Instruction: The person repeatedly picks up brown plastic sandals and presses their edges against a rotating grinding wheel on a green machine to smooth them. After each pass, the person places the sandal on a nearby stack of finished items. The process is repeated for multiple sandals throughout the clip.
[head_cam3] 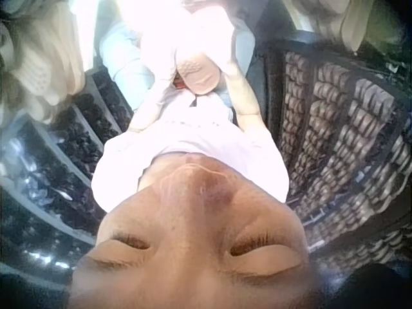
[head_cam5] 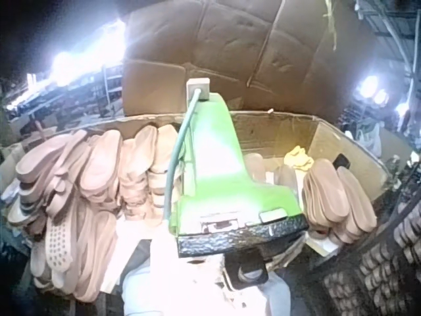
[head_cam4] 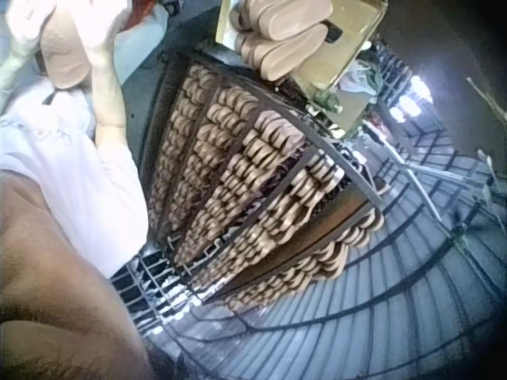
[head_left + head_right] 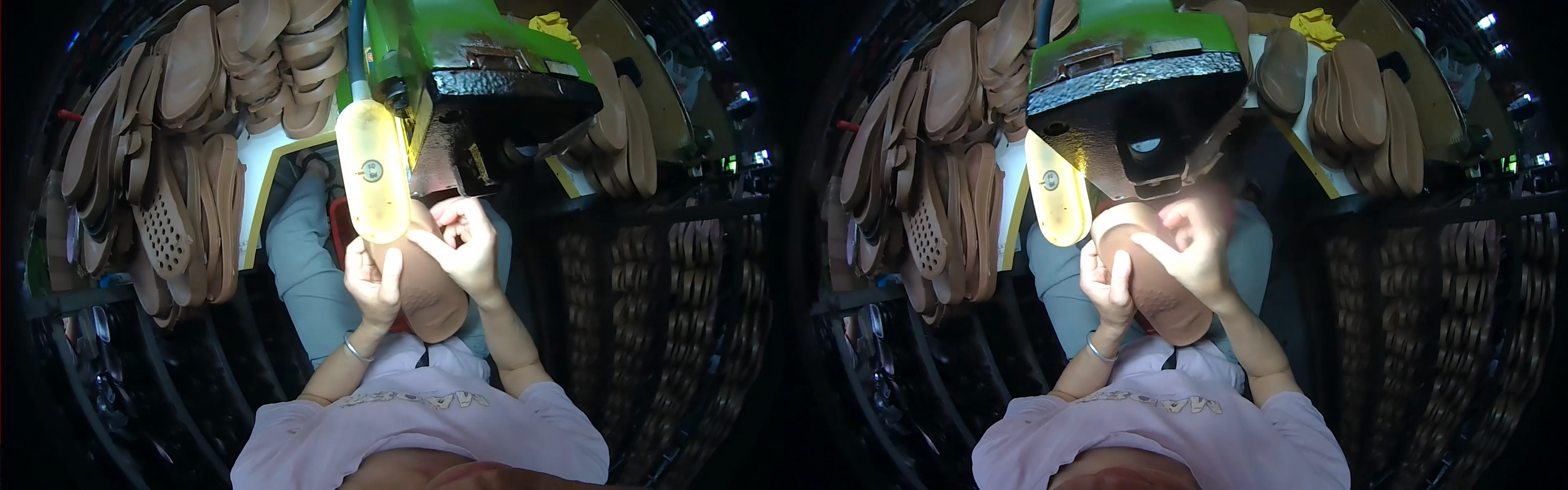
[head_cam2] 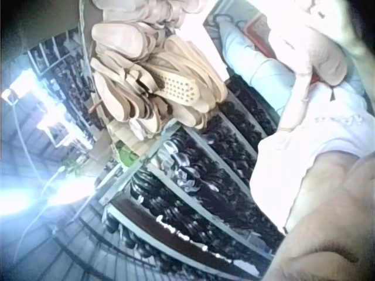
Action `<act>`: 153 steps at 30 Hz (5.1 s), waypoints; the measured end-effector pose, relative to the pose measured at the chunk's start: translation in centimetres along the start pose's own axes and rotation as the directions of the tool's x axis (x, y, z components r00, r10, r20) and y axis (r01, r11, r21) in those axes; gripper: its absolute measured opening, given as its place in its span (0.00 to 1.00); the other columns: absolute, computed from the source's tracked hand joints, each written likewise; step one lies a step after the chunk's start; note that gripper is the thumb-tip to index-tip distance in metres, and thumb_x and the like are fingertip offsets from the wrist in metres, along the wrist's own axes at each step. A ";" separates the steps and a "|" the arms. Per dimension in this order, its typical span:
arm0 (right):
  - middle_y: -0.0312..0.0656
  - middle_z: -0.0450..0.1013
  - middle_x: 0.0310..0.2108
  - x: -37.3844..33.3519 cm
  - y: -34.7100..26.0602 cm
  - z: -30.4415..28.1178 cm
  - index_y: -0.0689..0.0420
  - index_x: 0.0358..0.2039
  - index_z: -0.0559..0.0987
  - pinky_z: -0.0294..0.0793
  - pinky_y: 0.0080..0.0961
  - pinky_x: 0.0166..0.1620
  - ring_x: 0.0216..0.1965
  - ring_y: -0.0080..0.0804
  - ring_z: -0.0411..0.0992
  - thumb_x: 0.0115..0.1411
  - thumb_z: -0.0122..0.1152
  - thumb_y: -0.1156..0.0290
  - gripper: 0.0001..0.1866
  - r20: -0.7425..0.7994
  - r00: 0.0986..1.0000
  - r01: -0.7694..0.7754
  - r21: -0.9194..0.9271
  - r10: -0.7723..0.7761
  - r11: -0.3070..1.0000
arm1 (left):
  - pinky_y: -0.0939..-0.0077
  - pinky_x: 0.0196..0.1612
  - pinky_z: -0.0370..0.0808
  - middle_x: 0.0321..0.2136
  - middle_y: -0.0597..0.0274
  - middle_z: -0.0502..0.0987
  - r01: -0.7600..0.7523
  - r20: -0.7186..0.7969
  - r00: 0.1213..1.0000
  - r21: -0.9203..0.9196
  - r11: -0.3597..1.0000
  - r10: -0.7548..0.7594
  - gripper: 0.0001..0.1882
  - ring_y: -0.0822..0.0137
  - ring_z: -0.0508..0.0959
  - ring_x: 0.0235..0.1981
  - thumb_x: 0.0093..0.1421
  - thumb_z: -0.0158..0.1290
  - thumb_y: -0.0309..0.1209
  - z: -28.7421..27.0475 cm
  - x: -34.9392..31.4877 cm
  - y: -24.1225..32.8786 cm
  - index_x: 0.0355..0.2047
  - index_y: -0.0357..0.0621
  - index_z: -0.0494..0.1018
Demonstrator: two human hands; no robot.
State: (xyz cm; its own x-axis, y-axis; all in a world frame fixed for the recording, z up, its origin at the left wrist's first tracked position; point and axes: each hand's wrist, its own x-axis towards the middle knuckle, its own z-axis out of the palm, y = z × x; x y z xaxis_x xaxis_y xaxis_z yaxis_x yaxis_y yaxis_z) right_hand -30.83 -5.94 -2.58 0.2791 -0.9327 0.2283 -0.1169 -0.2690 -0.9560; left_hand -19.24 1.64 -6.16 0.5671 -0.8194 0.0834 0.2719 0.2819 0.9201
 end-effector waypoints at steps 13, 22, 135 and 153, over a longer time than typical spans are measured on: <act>0.31 0.68 0.23 -1.1 0.8 -3.6 0.59 0.26 0.70 0.58 0.11 0.20 0.19 0.11 0.61 0.46 0.74 0.73 0.17 -0.195 0.980 -0.037 -0.012 0.034 0.999 | 0.80 0.43 0.72 0.38 0.56 0.75 0.254 0.129 0.962 -0.114 0.960 -0.239 0.13 0.73 0.75 0.38 0.58 0.53 0.21 4.2 0.9 1.7 0.43 0.34 0.65; 0.38 0.70 0.25 0.1 -2.1 -1.5 0.60 0.34 0.73 0.70 0.22 0.29 0.24 0.24 0.68 0.44 0.75 0.70 0.20 -0.010 1.000 0.026 -0.098 -0.027 0.995 | 0.78 0.44 0.71 0.40 0.55 0.73 0.133 0.006 0.991 -0.057 0.989 -0.133 0.12 0.70 0.73 0.40 0.60 0.49 0.24 1.5 0.1 0.6 0.43 0.35 0.64; 0.43 0.70 0.44 -0.8 2.6 -16.3 0.63 0.48 0.68 0.67 0.26 0.52 0.47 0.29 0.68 0.61 0.55 0.73 0.16 -0.482 0.863 -0.012 0.279 0.150 0.960 | 0.79 0.45 0.69 0.39 0.59 0.76 0.048 0.462 0.872 0.247 0.968 -0.161 0.16 0.71 0.73 0.40 0.57 0.53 0.25 0.9 4.2 0.8 0.45 0.30 0.72; 0.40 0.70 0.45 2.0 4.9 -9.2 0.61 0.53 0.67 0.70 0.26 0.50 0.45 0.29 0.70 0.59 0.50 0.79 0.20 -0.177 0.945 -0.125 0.585 0.277 0.802 | 0.79 0.43 0.72 0.36 0.57 0.78 0.265 0.192 0.940 0.110 0.958 -0.282 0.17 0.73 0.77 0.38 0.54 0.56 0.25 -6.5 4.5 5.8 0.43 0.29 0.71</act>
State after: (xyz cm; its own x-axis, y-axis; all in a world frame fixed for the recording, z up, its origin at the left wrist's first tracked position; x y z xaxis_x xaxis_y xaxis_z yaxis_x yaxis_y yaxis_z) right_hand -39.61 -11.36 -5.14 0.0629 -0.9979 -0.0163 0.4285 0.0418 -0.9026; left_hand -9.99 2.83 -2.91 0.3074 -0.9454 -0.1079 0.3254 -0.0022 0.9456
